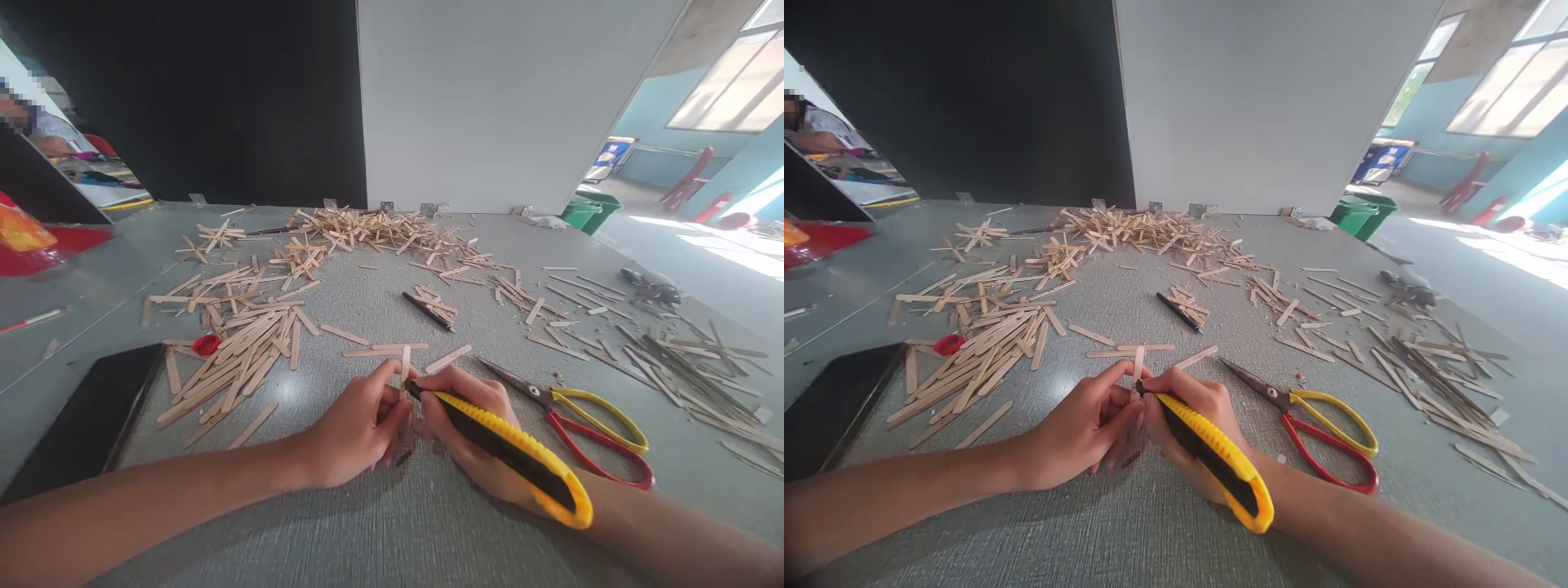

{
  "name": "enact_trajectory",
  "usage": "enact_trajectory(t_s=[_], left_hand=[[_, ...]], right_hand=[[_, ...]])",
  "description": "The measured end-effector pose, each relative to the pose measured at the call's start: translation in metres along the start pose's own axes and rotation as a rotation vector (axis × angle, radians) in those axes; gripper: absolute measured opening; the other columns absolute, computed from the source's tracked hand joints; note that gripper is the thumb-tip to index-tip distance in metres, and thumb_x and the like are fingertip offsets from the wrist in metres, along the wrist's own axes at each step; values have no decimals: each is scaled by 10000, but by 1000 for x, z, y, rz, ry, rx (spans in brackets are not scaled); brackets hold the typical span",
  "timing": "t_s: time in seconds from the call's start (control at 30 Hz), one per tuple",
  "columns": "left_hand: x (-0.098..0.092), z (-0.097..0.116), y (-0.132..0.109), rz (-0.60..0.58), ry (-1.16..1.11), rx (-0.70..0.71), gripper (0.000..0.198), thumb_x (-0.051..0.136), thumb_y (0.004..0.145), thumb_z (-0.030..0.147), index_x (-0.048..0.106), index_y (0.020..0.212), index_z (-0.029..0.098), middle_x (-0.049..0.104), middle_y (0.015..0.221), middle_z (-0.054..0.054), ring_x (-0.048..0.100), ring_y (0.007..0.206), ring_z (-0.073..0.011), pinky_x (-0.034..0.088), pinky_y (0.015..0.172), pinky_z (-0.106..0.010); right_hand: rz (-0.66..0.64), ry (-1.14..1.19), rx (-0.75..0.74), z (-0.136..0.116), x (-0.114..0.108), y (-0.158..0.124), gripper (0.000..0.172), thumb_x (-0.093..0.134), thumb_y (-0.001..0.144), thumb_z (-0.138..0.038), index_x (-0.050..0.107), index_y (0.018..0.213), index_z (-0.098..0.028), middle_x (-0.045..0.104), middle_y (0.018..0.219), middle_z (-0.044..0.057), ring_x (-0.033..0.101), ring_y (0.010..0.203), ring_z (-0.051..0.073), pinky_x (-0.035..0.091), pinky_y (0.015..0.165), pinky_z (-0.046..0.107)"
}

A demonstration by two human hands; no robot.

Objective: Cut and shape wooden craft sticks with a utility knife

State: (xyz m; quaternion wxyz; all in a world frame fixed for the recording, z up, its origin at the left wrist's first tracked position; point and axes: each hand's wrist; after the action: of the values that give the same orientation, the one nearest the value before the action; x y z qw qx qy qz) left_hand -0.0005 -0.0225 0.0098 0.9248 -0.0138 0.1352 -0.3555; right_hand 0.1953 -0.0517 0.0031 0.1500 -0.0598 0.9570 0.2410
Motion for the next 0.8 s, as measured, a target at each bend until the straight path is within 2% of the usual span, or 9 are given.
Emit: enact_trajectory(t_s=[0.17, 0.23, 0.4, 0.5, 0.6, 0.67, 0.8], left_hand=[[-2, 4, 0, -10, -1, -10, 164, 434, 1120, 402, 455, 1173, 249, 616, 655, 63, 499, 426, -91, 403, 373, -146], [-2, 5, 0, -20, -9, -19, 173, 433, 1122, 413, 455, 1172, 249, 642, 687, 49, 520, 438, -93, 414, 377, -150], [-3, 3, 0, -19, -74, -27, 144, 450, 1119, 387, 474, 1154, 249, 598, 656, 74, 493, 424, -81, 388, 382, -144], [-3, 2, 0, -11, -93, -18, 135, 468, 1114, 361, 493, 1171, 241, 540, 620, 99, 456, 403, -68, 346, 381, -138], [-3, 1, 0, -16, -105, -21, 175, 483, 1110, 374, 498, 1213, 233, 532, 610, 102, 463, 405, -71, 342, 383, -142], [-3, 0, 0, -13, -105, -18, 186, 493, 1106, 398, 487, 1192, 233, 564, 642, 87, 474, 414, -69, 348, 390, -145], [-3, -2, 1, 3, -91, 14, 196, 481, 1103, 429, 448, 1127, 238, 649, 730, 39, 470, 407, -63, 371, 388, -156]], right_hand=[[-48, 73, 86, -3, -5, 3, 149, 583, 1026, -299, 642, 931, -201, 685, 598, -11, 614, 489, 124, 501, 529, 248], [-66, 76, 74, -5, -7, 3, 143, 577, 1030, -292, 645, 949, -195, 685, 613, -9, 614, 503, 123, 507, 540, 248], [-51, -28, -111, 1, -7, 1, 59, 599, 1006, -198, 658, 996, -197, 665, 660, -26, 568, 516, 98, 471, 530, 224], [-38, -114, -224, 4, -7, 1, 78, 613, 999, -173, 680, 1031, -198, 657, 717, -14, 577, 553, 103, 463, 529, 226], [-30, -132, -268, 3, -8, 2, 89, 619, 997, -180, 692, 1044, -197, 665, 735, -7, 582, 552, 107, 464, 519, 229], [-50, -79, -197, -1, -9, 2, 94, 603, 1008, -196, 687, 1050, -193, 683, 698, -13, 594, 534, 109, 482, 526, 230], [-67, 99, 98, -8, -13, 6, 139, 572, 1050, -273, 681, 1042, -186, 702, 602, -26, 644, 507, 119, 522, 527, 222]])
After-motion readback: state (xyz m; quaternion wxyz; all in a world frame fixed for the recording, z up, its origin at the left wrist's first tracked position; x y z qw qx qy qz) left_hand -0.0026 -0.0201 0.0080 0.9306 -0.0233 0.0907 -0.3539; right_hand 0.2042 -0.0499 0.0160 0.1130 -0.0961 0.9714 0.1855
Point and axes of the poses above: each hand's wrist, its own y-axis towards the middle knuckle, its own x-axis out of the palm, z = x × y
